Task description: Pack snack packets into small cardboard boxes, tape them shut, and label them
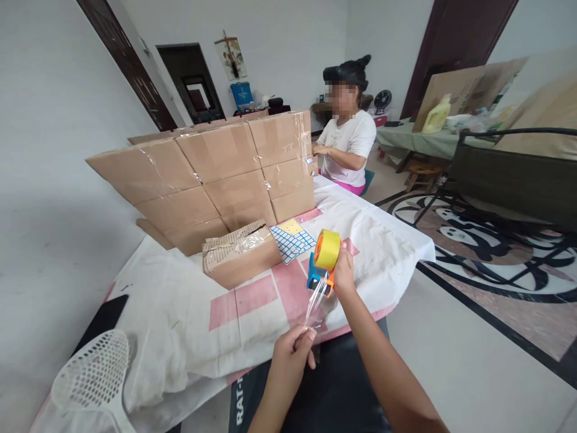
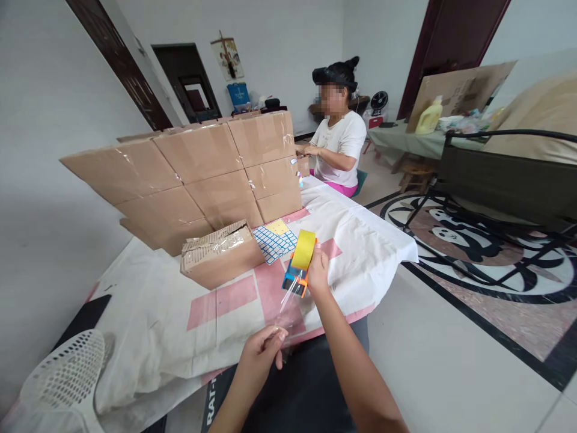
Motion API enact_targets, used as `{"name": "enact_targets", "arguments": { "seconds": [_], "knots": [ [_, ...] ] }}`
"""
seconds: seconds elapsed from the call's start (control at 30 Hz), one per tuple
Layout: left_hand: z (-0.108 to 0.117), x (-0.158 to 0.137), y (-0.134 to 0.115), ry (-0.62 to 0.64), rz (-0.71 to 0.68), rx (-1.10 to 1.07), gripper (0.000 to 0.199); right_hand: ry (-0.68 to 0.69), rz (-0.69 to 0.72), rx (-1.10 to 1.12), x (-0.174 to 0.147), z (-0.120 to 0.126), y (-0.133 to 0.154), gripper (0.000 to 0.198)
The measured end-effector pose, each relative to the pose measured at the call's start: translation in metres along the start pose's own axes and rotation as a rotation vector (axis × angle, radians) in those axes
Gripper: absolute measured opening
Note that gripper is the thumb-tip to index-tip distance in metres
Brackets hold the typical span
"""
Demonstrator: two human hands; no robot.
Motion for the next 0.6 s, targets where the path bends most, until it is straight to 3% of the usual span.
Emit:
{"name": "enact_targets", "arguments": {
  "seconds": [0.13,0.27,0.43,0.53,0.6],
  "knots": [
    [-0.006,-0.014,0.017,0.038,0.066,-0.049,0.048,0.007,-0.016,0.054,-0.019,0.002,0.011,0.053],
    [-0.006,-0.022,0.019,0.029,0.126,-0.1,0.07,0.022,-0.025,0.111,-0.025,0.0,0.019,0.055],
    [-0.003,-0.028,-0.002,0.027,-0.022,0.102,0.047,0.067,-0.041,0.186,-0.023,-0.002,0.026,0.053],
    [-0.007,-0.027,-0.006,-0.011,-0.112,0.267,0.044,0.073,-0.054,0.234,-0.032,-0.004,0.03,0.054],
    [0.003,-0.023,-0.008,-0.079,-0.175,0.337,0.041,0.138,-0.101,0.252,-0.047,-0.005,0.03,0.053]
  ]
}}
Point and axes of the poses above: each hand's wrist, its own x-axis towards the middle knuckle, its own z-axis out of the back of the hand, y = z × x, the point moved 7 cm from there along x, towards the middle knuckle, and after that the axes turned 5 degrees about -y, right-handed, at the moved point
